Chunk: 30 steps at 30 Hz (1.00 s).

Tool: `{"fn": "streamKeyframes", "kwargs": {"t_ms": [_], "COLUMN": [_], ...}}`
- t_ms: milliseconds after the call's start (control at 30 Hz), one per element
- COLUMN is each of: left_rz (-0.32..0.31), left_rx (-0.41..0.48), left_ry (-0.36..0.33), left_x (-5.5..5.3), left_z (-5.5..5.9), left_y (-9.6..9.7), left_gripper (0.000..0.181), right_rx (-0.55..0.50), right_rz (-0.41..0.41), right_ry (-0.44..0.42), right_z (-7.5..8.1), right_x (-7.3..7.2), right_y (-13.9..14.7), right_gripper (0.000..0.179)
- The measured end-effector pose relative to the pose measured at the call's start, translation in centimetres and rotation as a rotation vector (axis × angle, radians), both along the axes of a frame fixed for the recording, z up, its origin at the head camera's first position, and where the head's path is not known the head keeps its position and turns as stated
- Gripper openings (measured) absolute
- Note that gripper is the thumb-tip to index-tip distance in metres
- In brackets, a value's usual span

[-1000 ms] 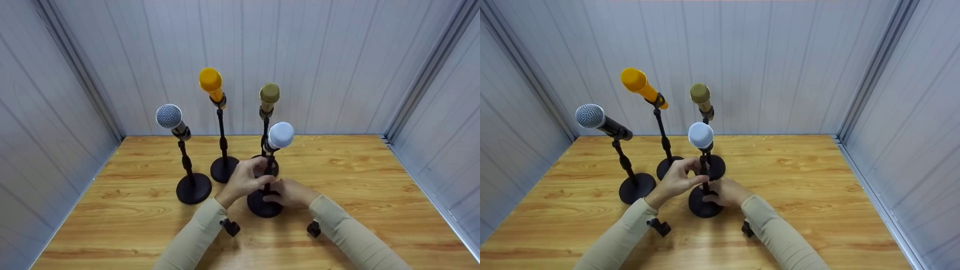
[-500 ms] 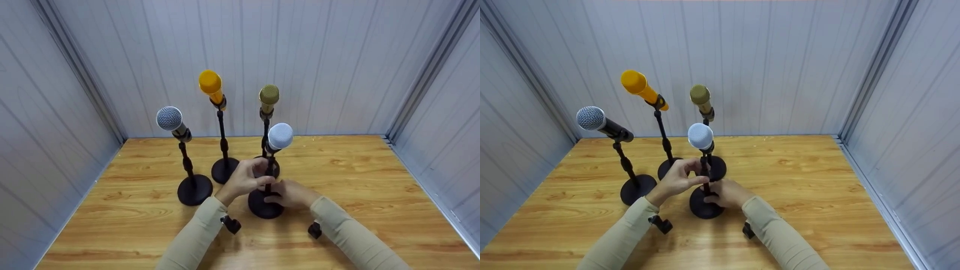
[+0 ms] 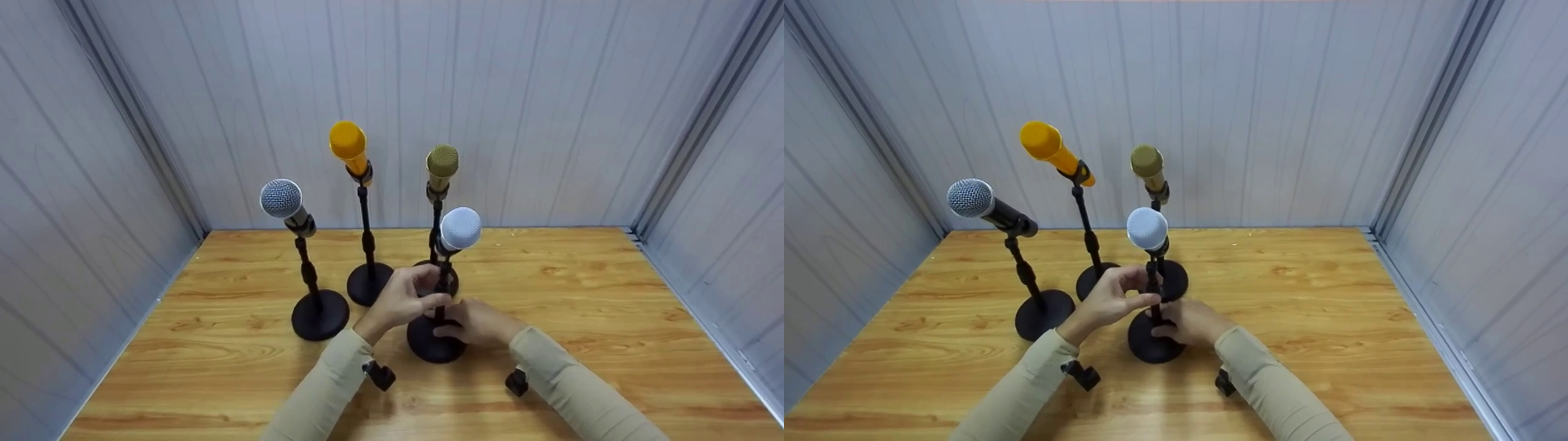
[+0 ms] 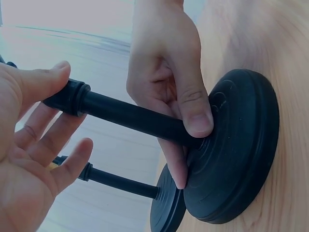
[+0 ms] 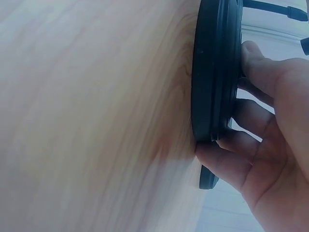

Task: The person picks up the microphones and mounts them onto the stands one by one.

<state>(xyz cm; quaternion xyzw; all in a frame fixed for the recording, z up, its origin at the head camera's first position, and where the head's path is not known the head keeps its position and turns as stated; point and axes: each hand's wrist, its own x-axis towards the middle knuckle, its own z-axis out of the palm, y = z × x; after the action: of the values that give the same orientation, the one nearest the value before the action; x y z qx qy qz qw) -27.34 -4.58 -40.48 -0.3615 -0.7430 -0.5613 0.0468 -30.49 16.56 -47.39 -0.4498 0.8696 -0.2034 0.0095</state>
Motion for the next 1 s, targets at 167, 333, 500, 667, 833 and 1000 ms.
{"fn": "streamKeyframes", "kwargs": {"t_ms": [167, 333, 500, 667, 833, 1000], "left_rz": [0.018, 0.020, 0.028, 0.052, 0.072, 0.088], "left_rx": [-0.011, -0.002, 0.013, -0.005, -0.043, -0.091], "left_ry": [-0.012, -0.012, -0.008, 0.029, 0.104, 0.197], "left_x": [-1.4, -1.9, -1.8, -1.5, -1.5, -1.3], "left_z": [-1.7, -2.4, -2.6, -2.3, -2.7, -3.1], "left_y": [0.0, -0.1, -0.3, -0.4, -0.2, 0.1], "left_gripper": [0.025, 0.027, 0.027, 0.027, 0.033, 0.043], "right_rx": [-0.006, -0.006, -0.016, -0.025, -0.016, 0.000], "right_rz": [-0.005, -0.015, -0.007, 0.004, -0.009, -0.010], "right_ry": [0.006, 0.002, -0.007, 0.044, 0.058, 0.028], "right_z": [-0.1, -0.1, 0.1, -0.1, -0.4, -0.3], "right_x": [-0.1, -0.1, 0.0, 0.0, 0.2, 0.4], "right_y": [-0.1, -0.2, -0.4, -0.4, 0.0, 0.6], "right_gripper": [0.033, 0.033, 0.033, 0.027, 0.022, 0.030]}}
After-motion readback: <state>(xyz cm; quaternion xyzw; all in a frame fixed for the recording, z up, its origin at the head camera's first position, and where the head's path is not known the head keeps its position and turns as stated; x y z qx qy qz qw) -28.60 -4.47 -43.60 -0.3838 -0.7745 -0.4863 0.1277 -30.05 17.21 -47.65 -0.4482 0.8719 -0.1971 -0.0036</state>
